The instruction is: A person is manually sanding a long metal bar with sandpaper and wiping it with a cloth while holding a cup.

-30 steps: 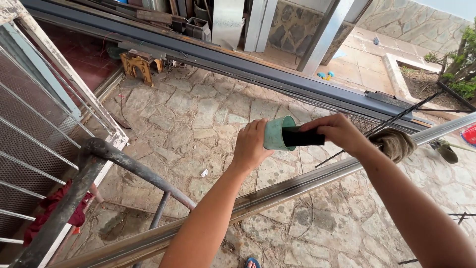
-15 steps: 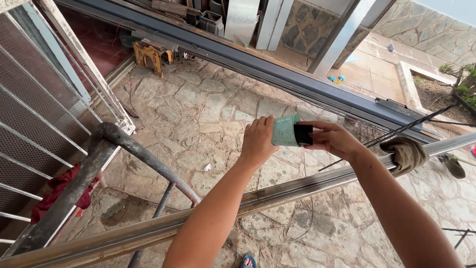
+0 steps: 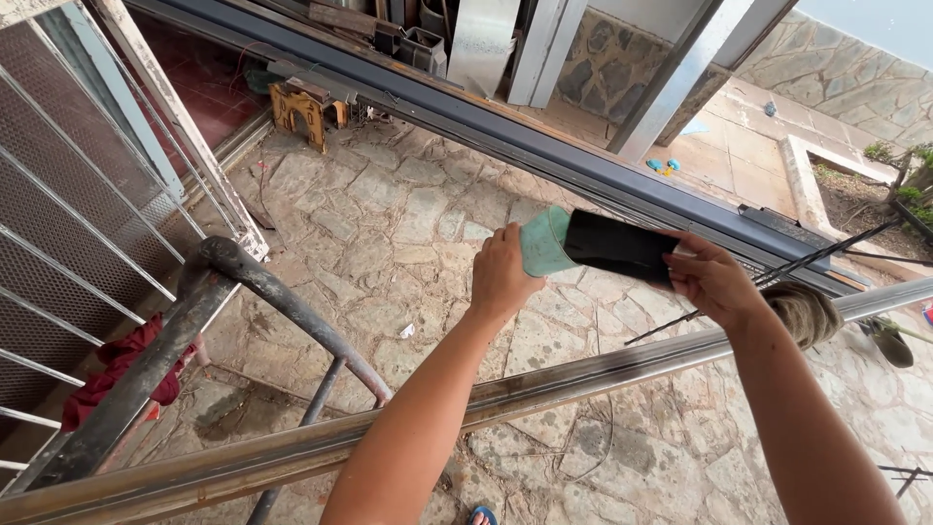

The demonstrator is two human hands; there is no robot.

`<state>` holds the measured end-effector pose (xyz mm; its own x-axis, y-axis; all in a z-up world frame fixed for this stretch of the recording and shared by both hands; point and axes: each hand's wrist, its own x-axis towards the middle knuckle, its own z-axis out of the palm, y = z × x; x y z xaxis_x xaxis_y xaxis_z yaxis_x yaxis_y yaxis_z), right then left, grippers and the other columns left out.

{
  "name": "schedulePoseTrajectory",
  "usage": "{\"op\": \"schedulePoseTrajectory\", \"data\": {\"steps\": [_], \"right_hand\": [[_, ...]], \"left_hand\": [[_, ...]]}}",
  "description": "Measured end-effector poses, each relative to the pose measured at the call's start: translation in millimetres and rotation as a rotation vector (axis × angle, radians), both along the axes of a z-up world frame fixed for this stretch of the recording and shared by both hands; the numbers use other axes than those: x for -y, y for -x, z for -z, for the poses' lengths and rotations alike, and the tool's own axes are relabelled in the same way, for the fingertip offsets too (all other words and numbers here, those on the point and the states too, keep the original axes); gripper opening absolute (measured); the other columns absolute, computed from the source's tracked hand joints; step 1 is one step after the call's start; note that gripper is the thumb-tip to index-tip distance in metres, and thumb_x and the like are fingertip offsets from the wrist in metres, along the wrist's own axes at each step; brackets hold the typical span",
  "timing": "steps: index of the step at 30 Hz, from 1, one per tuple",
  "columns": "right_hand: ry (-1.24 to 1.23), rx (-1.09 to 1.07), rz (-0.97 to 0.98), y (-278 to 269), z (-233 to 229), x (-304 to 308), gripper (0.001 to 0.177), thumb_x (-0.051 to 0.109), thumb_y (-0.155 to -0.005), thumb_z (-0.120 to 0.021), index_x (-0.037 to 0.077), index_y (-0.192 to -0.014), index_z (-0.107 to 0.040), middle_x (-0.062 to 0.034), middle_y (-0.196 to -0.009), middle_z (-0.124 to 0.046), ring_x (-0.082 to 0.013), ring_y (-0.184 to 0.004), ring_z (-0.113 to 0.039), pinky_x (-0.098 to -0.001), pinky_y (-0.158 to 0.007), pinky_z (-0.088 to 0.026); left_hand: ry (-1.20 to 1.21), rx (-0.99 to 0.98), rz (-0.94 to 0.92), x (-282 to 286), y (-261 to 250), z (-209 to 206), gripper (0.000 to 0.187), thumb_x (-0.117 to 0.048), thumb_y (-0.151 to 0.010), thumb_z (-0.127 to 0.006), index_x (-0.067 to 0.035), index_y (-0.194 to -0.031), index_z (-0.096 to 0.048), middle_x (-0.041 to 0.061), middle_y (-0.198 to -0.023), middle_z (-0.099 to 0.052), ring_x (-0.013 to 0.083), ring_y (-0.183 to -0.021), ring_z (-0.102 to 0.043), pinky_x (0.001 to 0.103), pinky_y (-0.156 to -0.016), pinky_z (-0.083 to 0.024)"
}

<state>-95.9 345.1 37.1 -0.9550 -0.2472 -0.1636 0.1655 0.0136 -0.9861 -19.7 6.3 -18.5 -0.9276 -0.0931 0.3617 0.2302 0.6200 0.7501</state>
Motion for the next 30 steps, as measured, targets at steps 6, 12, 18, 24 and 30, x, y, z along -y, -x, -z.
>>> {"op": "schedulePoseTrajectory", "data": {"steps": [6, 12, 18, 24, 30], "right_hand": [[-0.176, -0.337, 0.017, -72, -57, 15, 0.041, 0.007, -0.101, -0.054, 0.002, -0.142, -0.054, -0.0135, -0.101, -0.069, -0.0226, -0.087, -0.069, -0.0416, -0.076, -0.062], [-1.049, -0.932, 0.247, -153, -95, 32, 0.032, 0.002, -0.108, -0.052, 0.014, -0.133, -0.067, -0.0035, -0.117, -0.073, -0.0198, -0.096, -0.069, -0.0320, -0.084, -0.051], [-1.336, -0.907, -0.131, -243, -29, 38, 0.070, -0.028, -0.083, -0.048, 0.015, -0.136, -0.056, -0.0167, -0.129, -0.069, -0.0260, -0.101, -0.076, -0.0151, -0.046, -0.069], [-1.125, -0.945, -0.274, -265, 11, 30, 0.047, 0.002, -0.095, -0.052, 0.008, -0.141, -0.053, -0.0130, -0.138, -0.064, -0.0286, -0.129, -0.060, -0.0428, -0.109, -0.050], [-1.216, -0.570, -0.152, -213, 28, 46, 0.068, 0.053, -0.101, -0.034, 0.012, -0.156, -0.028, -0.0129, -0.165, -0.021, -0.0264, -0.151, -0.016, -0.0469, -0.123, -0.013]], "left_hand": [[-0.104, -0.003, -0.006, -1, 5, 13, 0.077, -0.031, -0.062, -0.092, -0.003, -0.122, -0.053, 0.013, -0.105, -0.066, 0.0276, -0.093, -0.068, 0.039, -0.066, -0.062], [-0.220, 0.020, -0.029, 6, -4, 5, 0.084, -0.030, -0.062, -0.095, -0.007, -0.130, -0.052, 0.008, -0.118, -0.066, 0.0237, -0.105, -0.064, 0.036, -0.081, -0.062], [-0.183, -0.006, -0.046, 17, -8, 0, 0.076, -0.031, -0.060, -0.096, -0.007, -0.120, -0.056, 0.011, -0.111, -0.068, 0.0326, -0.100, -0.066, 0.045, -0.069, -0.055], [-0.131, -0.049, -0.034, 16, -7, 5, 0.073, -0.032, -0.061, -0.097, -0.005, -0.115, -0.057, 0.011, -0.104, -0.068, 0.0290, -0.091, -0.068, 0.041, -0.061, -0.059], [-0.130, -0.013, -0.120, 27, -4, 3, 0.076, -0.028, -0.057, -0.098, -0.006, -0.117, -0.057, 0.012, -0.107, -0.067, 0.0308, -0.097, -0.066, 0.045, -0.072, -0.057]]}}
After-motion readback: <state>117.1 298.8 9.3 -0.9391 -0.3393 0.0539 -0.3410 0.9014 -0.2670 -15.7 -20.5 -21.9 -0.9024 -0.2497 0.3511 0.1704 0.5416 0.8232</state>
